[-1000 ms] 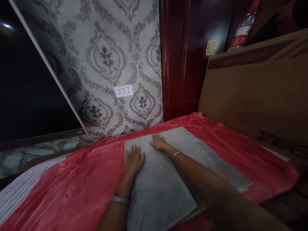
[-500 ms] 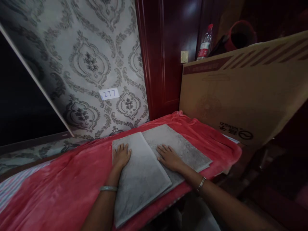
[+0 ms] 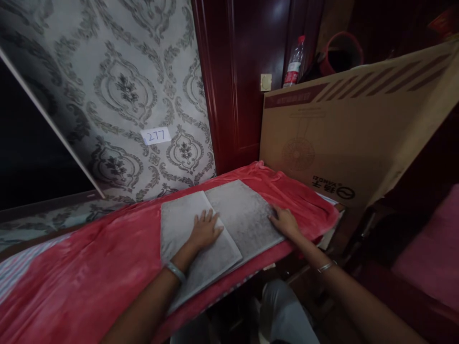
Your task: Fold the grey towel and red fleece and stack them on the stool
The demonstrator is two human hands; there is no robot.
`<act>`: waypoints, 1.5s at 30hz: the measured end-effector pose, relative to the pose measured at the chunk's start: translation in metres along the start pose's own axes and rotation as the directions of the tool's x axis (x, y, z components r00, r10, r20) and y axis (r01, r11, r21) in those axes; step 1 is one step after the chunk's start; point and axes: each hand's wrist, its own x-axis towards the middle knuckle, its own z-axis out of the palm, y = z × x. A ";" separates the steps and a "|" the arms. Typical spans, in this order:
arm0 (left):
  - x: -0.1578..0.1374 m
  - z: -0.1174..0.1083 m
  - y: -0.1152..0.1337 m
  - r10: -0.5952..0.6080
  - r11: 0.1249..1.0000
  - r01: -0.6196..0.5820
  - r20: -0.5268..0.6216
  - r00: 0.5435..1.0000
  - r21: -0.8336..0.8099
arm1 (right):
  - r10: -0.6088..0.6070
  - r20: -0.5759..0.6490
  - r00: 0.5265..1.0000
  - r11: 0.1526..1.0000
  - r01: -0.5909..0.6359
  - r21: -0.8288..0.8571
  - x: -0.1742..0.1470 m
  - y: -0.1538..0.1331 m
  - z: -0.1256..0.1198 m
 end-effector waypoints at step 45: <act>-0.003 0.008 -0.048 -0.380 -0.236 -0.117 -0.019 0.925 -0.965 | -0.420 0.001 0.908 0.497 0.229 0.837 -0.063 -0.177 -0.002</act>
